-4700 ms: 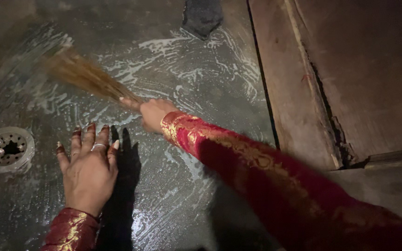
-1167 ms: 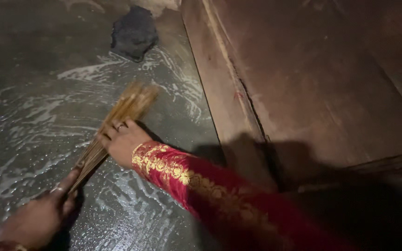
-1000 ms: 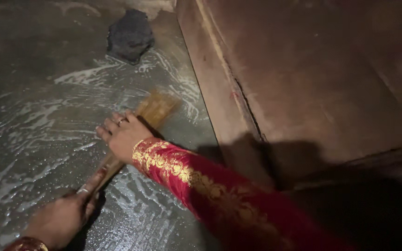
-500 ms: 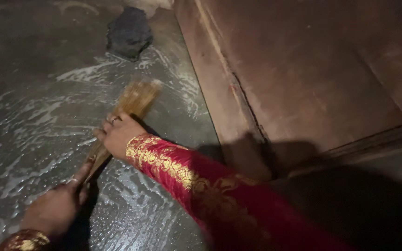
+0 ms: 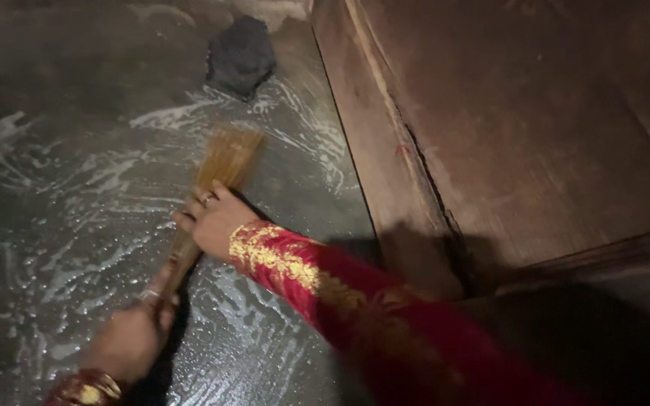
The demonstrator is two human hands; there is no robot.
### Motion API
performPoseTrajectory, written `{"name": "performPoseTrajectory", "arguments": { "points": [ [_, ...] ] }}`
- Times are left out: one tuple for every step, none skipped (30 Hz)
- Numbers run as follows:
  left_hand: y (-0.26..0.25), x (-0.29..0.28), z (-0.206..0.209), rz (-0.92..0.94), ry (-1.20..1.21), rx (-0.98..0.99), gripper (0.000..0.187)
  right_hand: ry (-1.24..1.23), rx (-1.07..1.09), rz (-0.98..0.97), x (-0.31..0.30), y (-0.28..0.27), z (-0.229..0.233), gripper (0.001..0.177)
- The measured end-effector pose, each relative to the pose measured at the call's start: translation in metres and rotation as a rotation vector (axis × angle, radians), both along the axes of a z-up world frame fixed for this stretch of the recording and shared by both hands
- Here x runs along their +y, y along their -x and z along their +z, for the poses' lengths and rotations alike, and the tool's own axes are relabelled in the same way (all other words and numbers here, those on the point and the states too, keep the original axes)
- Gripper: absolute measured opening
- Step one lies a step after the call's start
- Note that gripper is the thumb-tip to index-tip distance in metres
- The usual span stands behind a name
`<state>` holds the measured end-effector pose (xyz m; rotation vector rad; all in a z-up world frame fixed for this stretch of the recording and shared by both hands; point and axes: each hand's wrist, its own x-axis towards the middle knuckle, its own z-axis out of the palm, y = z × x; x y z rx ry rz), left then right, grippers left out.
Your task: The person uses a short hand broom to scrub and sweep soapy water across a floor, focusing on a drain area and moving the broom in back-and-forth motions.
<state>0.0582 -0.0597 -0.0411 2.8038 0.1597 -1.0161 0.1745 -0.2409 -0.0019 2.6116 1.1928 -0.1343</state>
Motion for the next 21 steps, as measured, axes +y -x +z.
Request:
{"name": "performPoseTrajectory", "arguments": {
  "points": [
    [0.003, -0.004, 0.0, -0.054, -0.016, 0.069, 0.071, 0.001, 0.021, -0.005, -0.001, 0.001, 0.003, 0.061],
    [0.005, -0.005, 0.0, -0.107, -0.033, 0.139, 0.07, 0.002, 0.029, -0.007, 0.001, 0.002, 0.006, 0.059],
    [0.004, -0.002, -0.002, -0.096, -0.03, 0.09, 0.069, 0.006, 0.035, -0.013, 0.001, 0.003, 0.009, 0.058],
    [0.004, 0.007, -0.004, -0.086, -0.027, 0.042, 0.068, 0.01, 0.042, -0.019, 0.0, 0.004, 0.011, 0.057],
    [0.005, 0.018, -0.008, -0.075, -0.024, -0.004, 0.068, 0.05, 0.065, -0.012, 0.001, 0.005, 0.013, 0.06],
    [0.005, 0.029, -0.013, -0.034, -0.018, 0.004, 0.069, 0.091, 0.089, -0.004, 0.004, 0.006, 0.016, 0.063],
    [0.001, 0.041, -0.018, 0.007, -0.014, 0.007, 0.07, 0.129, 0.107, 0.004, 0.006, 0.005, 0.019, 0.066],
    [0.0, 0.052, -0.023, 0.049, -0.009, 0.01, 0.072, 0.118, 0.104, 0.002, 0.007, 0.006, 0.021, 0.066],
    [0.0, 0.062, -0.027, 0.143, -0.002, 0.04, 0.072, 0.106, 0.103, -0.004, 0.007, 0.008, 0.023, 0.066],
    [0.001, 0.07, -0.03, 0.236, 0.006, 0.072, 0.072, 0.094, 0.102, -0.009, 0.006, 0.009, 0.025, 0.066],
    [0.003, 0.074, -0.033, 0.329, 0.014, 0.109, 0.073, 0.11, 0.109, -0.008, 0.005, 0.011, 0.026, 0.067],
    [0.006, 0.072, -0.038, 0.32, 0.007, 0.053, 0.075, 0.125, 0.115, -0.007, 0.005, 0.012, 0.028, 0.067],
    [0.012, 0.069, -0.041, 0.316, -0.003, -0.004, 0.078, 0.138, 0.12, -0.001, 0.006, 0.012, 0.029, 0.067],
    [0.016, 0.068, -0.044, 0.312, -0.014, -0.062, 0.081, 0.134, 0.099, 0.007, 0.008, 0.013, 0.03, 0.066],
    [0.018, 0.062, -0.048, 0.301, 0.028, -0.075, 0.079, 0.13, 0.077, 0.015, 0.009, 0.013, 0.031, 0.065],
    [0.023, 0.052, -0.055, 0.289, 0.07, -0.087, 0.078, 0.126, 0.055, 0.024, 0.011, 0.012, 0.031, 0.064],
    [0.028, 0.045, -0.06, 0.278, 0.114, -0.098, 0.076, 0.102, 0.065, 0.019, 0.013, 0.013, 0.03, 0.062],
    [0.033, 0.041, -0.064, 0.188, 0.114, -0.129, 0.077, 0.078, 0.074, 0.014, 0.015, 0.013, 0.029, 0.06],
    [0.037, 0.035, -0.068, 0.098, 0.114, -0.162, 0.077, 0.053, 0.081, 0.009, 0.018, 0.012, 0.028, 0.058],
    [0.04, 0.033, -0.072, 0.008, 0.113, -0.194, 0.078, 0.052, 0.081, 0.019, 0.02, 0.011, 0.027, 0.061],
    [0.044, 0.039, -0.074, 0.012, 0.114, -0.175, 0.076, 0.053, 0.085, 0.026, 0.023, 0.011, 0.025, 0.063]
  ]
}}
